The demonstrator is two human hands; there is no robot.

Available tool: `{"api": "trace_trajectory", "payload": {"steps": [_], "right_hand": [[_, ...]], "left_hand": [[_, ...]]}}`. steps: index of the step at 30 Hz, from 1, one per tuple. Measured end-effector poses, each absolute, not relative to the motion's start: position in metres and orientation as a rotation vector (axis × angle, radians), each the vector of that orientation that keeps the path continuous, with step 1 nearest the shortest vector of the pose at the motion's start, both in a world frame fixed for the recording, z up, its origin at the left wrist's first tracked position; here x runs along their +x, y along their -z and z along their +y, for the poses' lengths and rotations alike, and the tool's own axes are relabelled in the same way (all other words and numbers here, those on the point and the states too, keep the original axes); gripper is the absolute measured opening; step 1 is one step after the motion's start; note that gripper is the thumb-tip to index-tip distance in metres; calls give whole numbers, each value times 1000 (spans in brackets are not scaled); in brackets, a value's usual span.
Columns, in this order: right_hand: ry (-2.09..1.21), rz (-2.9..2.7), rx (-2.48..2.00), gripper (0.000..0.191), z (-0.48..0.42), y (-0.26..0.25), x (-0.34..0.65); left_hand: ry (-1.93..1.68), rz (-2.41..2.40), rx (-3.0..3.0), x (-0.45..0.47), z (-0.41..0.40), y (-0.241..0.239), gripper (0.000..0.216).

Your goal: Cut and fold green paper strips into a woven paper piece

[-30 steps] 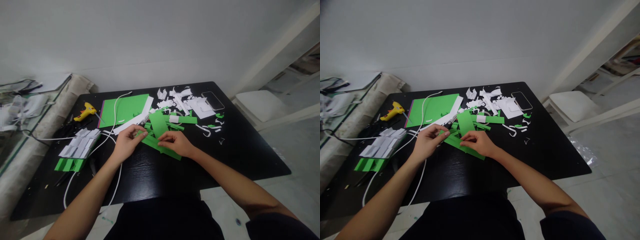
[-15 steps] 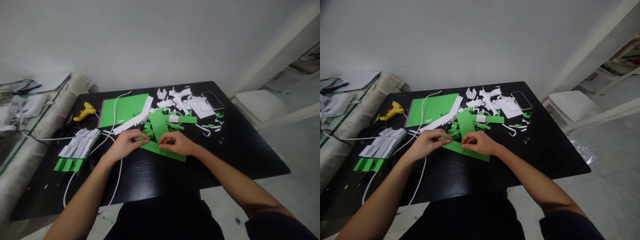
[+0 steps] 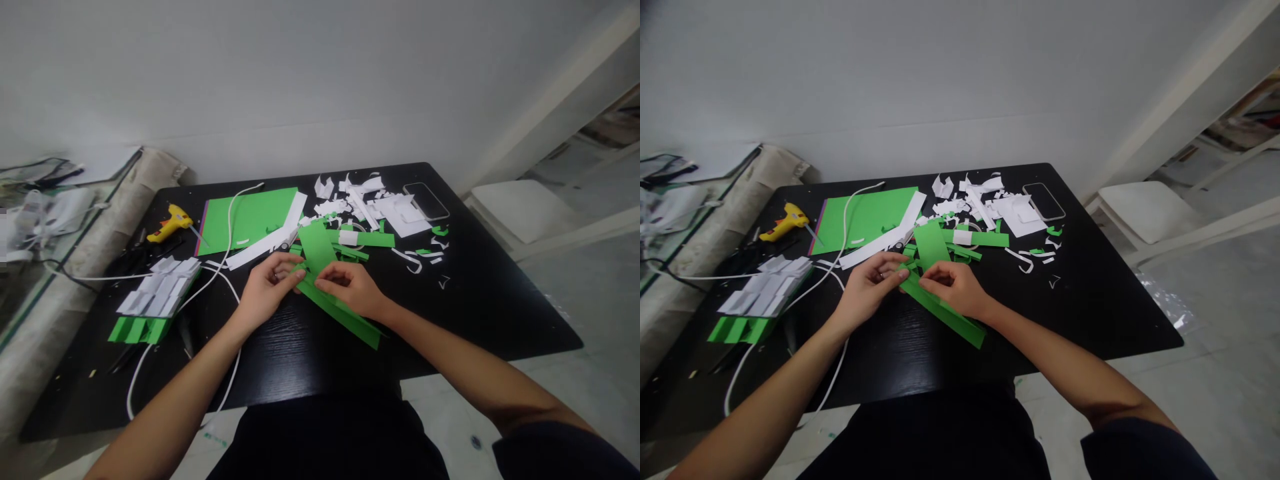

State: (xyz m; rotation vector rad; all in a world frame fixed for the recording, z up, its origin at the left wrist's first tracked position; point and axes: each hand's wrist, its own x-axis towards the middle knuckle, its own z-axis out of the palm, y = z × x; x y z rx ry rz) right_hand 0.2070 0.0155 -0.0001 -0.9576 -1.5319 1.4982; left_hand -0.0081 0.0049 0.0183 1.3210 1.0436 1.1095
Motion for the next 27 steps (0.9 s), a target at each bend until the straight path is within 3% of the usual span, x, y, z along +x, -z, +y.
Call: {"api": "trace_trajectory", "payload": {"steps": [10,27], "right_hand": [[-1750,-1480,-883,37,9,1,202],[-1571,-1393,-861,36,9,-4,204]], "left_hand": [[-1224,1098,1055,6,-2,-14,39],[-940,981,1102,4,-5,-14,30]]}}
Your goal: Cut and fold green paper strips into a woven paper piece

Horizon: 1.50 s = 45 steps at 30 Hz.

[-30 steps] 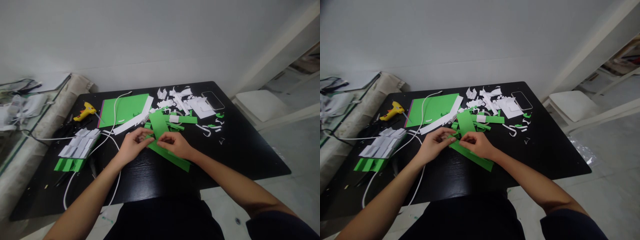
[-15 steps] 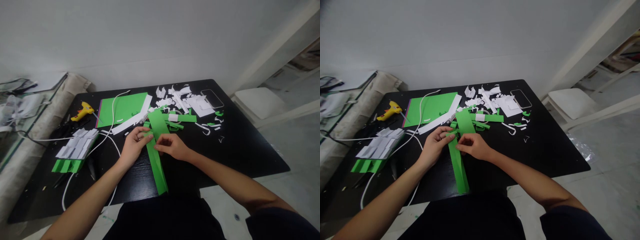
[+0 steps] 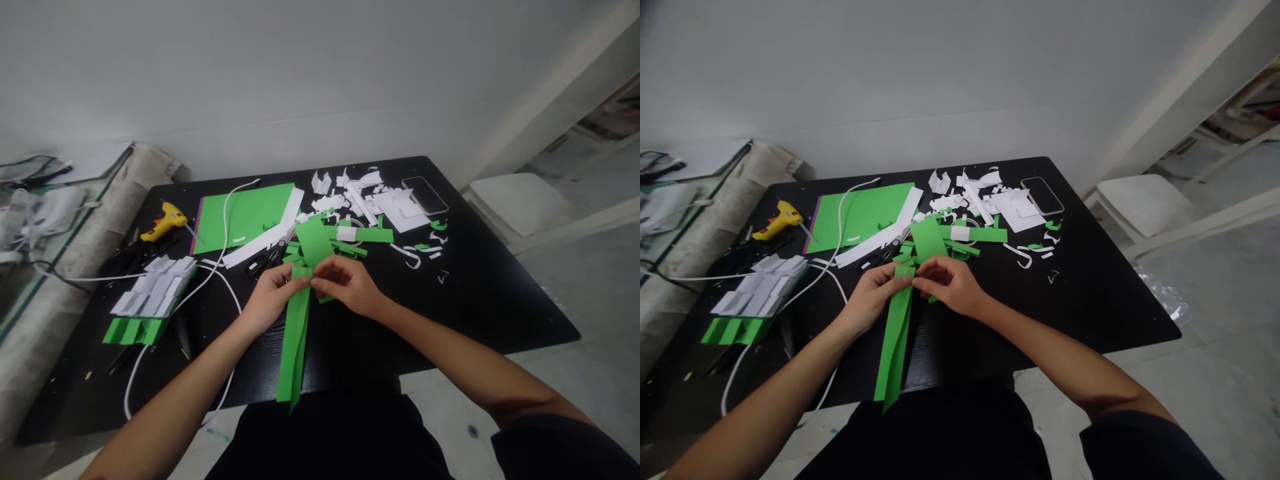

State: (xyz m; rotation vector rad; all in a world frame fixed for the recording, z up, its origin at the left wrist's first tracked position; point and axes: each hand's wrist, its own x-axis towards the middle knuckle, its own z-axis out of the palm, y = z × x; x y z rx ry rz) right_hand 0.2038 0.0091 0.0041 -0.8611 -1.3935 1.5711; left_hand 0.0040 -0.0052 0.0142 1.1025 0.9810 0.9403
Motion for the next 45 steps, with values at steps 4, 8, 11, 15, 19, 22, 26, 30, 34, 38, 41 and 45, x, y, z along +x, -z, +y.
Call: {"api": "trace_trajectory", "payload": {"steps": [4,8,11,15,19,22,26,30,34,38,41,45], "right_hand": [[-1510,-1347,-839,35,13,-5,207],[-1503,-1375,-830,29,13,-5,208],[-1491,-1384,-842,28,12,-6,208],[-1460,-1409,-883,27,12,-6,209],[-1397,-1469,-897,21,13,-7,211],[-1358,-1521,-871,19,14,-7,213],[-1320,-1577,-836,19,15,-5,215],[-1320,-1574,-814,23,15,-4,215],[-1376,-1521,-794,25,15,-3,214],[-1388,-1521,-773,26,15,-3,214],[-1398,-1535,-767,26,15,-2,214],[-1411,-1531,-753,25,15,0,213]], "left_hand": [[-875,968,1182,1,-6,-14,30],[-868,969,1230,1,-5,-14,30],[-869,984,1243,2,-6,-16,32],[-899,986,1201,3,-7,-17,29],[-905,988,1178,2,-6,-16,26],[-888,984,1181,1,-6,-17,25],[-865,981,1184,1,-5,-20,25],[-840,975,1198,1,-5,-21,24],[-826,969,1226,-2,-4,-22,24],[-786,959,1256,-5,-2,-23,24],[-767,955,1301,-7,0,-22,22],[-756,951,1317,-10,1,-20,21]]}}
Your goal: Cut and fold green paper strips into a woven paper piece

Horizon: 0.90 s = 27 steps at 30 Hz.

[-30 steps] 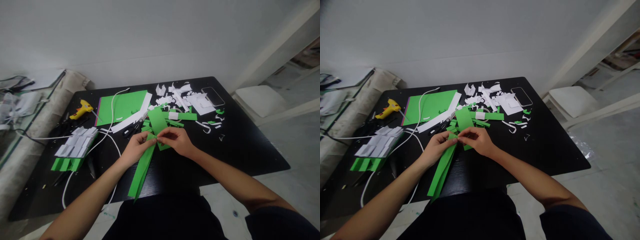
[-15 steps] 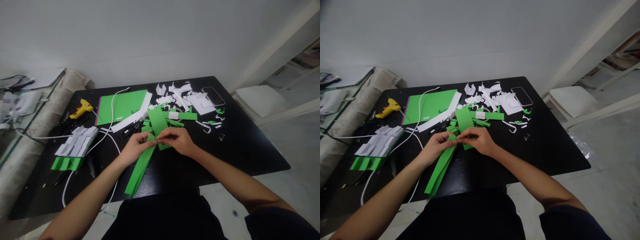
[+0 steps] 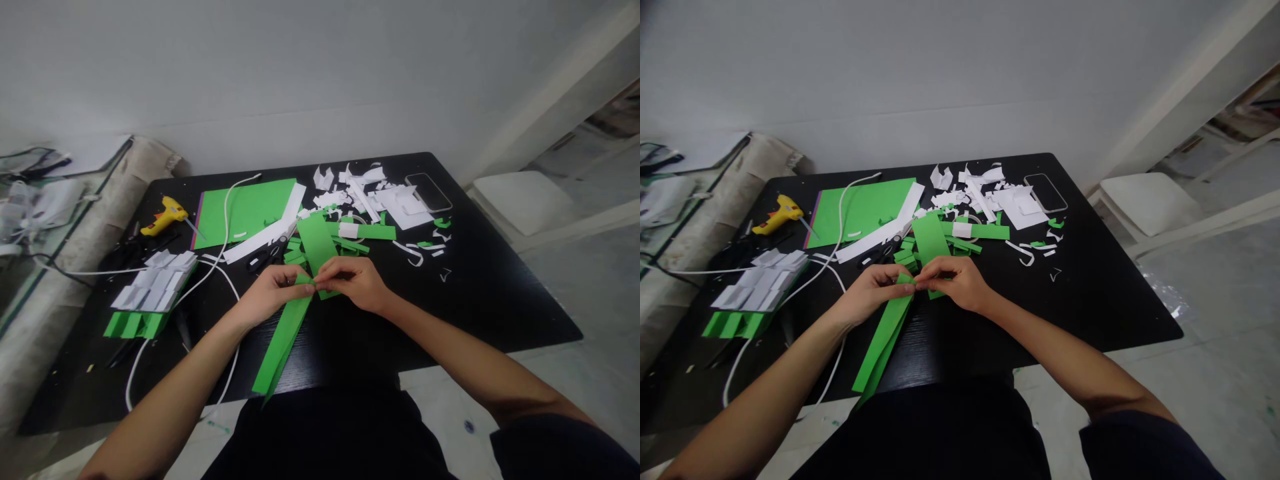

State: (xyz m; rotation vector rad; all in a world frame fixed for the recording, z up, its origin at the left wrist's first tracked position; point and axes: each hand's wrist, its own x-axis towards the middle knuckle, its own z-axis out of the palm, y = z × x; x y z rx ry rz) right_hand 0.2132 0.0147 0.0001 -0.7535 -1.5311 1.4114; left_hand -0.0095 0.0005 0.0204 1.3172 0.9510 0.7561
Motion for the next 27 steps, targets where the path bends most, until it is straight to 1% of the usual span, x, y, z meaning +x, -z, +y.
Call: {"api": "trace_trajectory", "payload": {"steps": [7,19,23,27], "right_hand": [[-1411,-1555,-747,19,15,-1,214],[-1425,-1571,-735,16,15,-1,214],[-1434,-1547,-791,21,16,0,214],[-1544,-1447,-839,35,18,0,214]], "left_hand": [[-736,928,1325,-10,1,-20,19],[-726,919,1304,-10,2,-20,18],[-743,943,1290,-10,2,-21,18],[-756,976,1225,-11,3,-23,22]]}}
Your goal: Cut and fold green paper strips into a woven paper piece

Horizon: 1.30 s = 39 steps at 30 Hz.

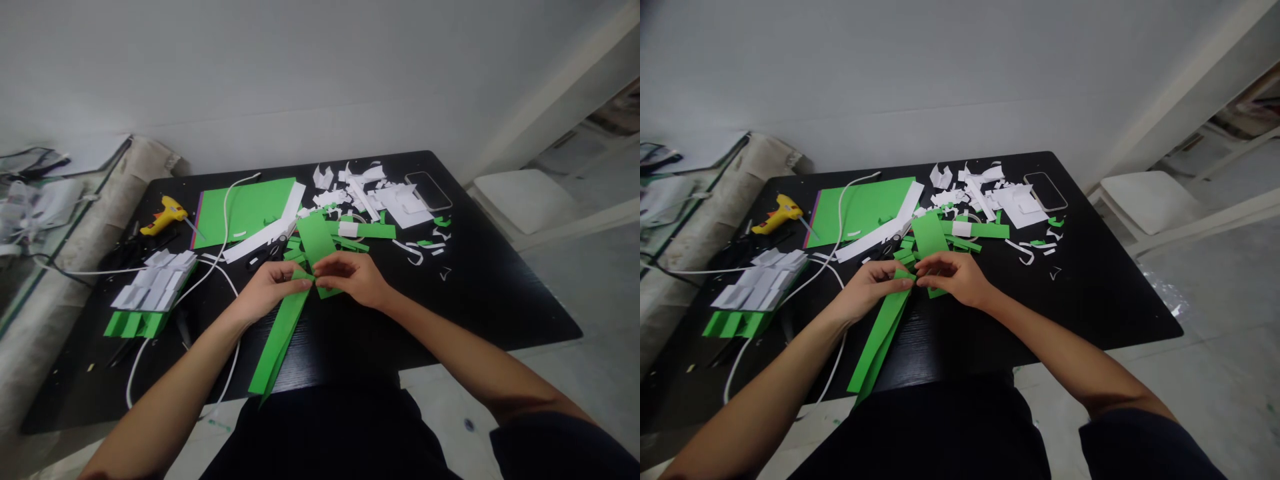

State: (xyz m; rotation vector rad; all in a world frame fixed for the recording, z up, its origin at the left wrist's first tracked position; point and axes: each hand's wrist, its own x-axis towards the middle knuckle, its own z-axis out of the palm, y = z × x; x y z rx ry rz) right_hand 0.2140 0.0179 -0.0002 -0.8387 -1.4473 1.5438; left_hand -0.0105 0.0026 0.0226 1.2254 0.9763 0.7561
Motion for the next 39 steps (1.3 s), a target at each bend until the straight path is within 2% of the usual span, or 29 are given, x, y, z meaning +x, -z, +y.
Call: {"api": "trace_trajectory", "payload": {"steps": [5,19,31,39], "right_hand": [[-1681,-1461,-849,35,16,-3,213],[-1719,-1436,-889,26,13,-2,211],[-1671,-1402,-911,26,17,-4,211],[-1768,-1440,-882,30,15,-2,210]], "left_hand": [[-741,987,1260,-10,2,-22,23],[-739,1058,1646,-9,1,-22,33],[-808,1071,1506,-4,1,-17,39],[-748,1030,1518,-2,1,-12,39]]}}
